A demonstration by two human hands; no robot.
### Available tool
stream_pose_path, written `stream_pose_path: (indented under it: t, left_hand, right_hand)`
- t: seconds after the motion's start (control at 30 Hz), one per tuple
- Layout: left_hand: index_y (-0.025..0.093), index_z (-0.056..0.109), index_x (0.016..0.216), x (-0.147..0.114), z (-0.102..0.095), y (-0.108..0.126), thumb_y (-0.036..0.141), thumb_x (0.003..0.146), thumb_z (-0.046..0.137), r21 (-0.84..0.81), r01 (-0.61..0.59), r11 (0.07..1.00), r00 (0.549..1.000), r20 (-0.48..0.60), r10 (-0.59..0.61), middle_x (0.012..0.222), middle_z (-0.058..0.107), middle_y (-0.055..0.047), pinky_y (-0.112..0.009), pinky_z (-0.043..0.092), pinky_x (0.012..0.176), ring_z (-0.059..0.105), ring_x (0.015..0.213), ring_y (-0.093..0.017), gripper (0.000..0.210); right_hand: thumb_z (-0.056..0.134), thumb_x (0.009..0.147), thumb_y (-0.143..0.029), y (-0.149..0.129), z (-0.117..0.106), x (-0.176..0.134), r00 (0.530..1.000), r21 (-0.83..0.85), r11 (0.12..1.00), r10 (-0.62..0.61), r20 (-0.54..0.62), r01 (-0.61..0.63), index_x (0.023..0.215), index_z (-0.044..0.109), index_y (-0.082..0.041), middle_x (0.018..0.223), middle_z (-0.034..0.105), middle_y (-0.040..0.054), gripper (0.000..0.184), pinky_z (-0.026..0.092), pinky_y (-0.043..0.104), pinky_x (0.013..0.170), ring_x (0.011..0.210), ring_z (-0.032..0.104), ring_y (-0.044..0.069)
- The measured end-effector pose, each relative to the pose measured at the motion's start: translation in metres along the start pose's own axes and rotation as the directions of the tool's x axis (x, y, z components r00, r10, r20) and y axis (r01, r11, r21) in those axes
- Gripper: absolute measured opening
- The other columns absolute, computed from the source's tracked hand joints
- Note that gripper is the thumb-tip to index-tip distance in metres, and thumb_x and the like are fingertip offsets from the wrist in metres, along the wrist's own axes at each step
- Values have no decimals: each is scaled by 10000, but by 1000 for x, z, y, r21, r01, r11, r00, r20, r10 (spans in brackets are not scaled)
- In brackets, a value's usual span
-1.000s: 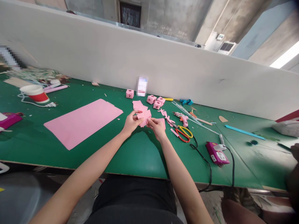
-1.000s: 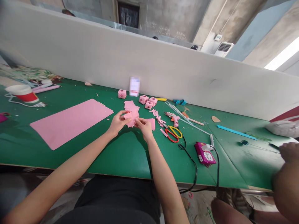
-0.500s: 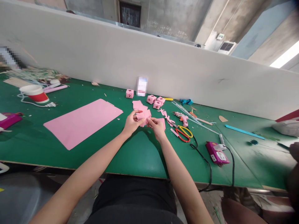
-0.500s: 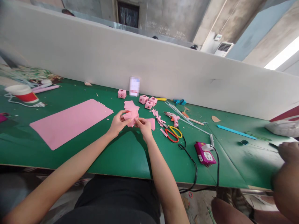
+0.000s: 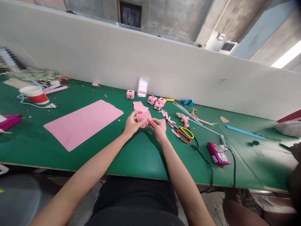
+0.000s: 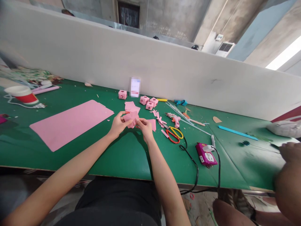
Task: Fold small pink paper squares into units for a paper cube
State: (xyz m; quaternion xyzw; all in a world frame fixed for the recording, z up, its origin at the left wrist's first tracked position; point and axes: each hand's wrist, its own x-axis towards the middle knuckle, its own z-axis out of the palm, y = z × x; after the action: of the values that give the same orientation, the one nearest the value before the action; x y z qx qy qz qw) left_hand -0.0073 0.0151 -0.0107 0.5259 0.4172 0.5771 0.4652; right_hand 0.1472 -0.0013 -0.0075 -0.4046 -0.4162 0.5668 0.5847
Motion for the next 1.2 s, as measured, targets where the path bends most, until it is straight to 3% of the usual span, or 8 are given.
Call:
stream_pose_path:
  t: [0.37, 0.57, 0.83, 1.03, 1.2]
  left_hand:
    - [168, 605, 1110, 0, 0, 2, 310, 629, 824, 3, -45, 999, 999, 4, 45, 1131, 708, -100, -306, 565, 740, 706, 872, -211, 547]
    - [168, 596, 1132, 0, -1, 3, 318, 628, 828, -6, 21, 1000, 1000, 21, -21, 901, 730, -55, -294, 544, 671, 699, 760, -208, 575]
    - [167, 615, 1106, -3, 4, 7, 279, 588, 834, -27, 77, 997, 996, 55, -75, 872, 723, -39, -297, 536, 701, 693, 769, -205, 574]
    - [160, 638, 1074, -1, 1, 12, 288, 571, 822, -57, 148, 987, 989, -17, -149, 817, 707, -26, -302, 521, 679, 661, 723, -192, 551]
    - [154, 648, 1038, 4, -3, 12, 273, 536, 834, -46, 178, 983, 981, -66, -181, 784, 681, -13, -286, 489, 649, 617, 678, -166, 548]
  right_hand:
    - [937, 520, -529, 1, -2, 2, 999, 51, 998, 37, -13, -37, 773, 722, -214, 722, 665, -4, 457, 553, 263, 651, 668, 629, 127]
    - [912, 557, -530, 1, -3, 2, 999, 28, 999, 22, -28, -21, 734, 680, -224, 710, 665, 0, 423, 544, 271, 644, 678, 629, 141]
    - [867, 594, -403, 0, -2, 2, 998, 83, 996, 22, -62, -16, 588, 479, -227, 644, 577, -44, 425, 514, 234, 604, 638, 583, 119]
    - [874, 591, -605, 2, -4, 2, 997, -140, 989, 58, 54, -49, 727, 690, -210, 703, 668, 16, 456, 514, 240, 555, 651, 641, 140]
    - [832, 599, -686, 4, -6, 3, 993, -286, 958, 19, 114, 15, 712, 720, -193, 670, 703, 43, 518, 506, 246, 550, 656, 666, 156]
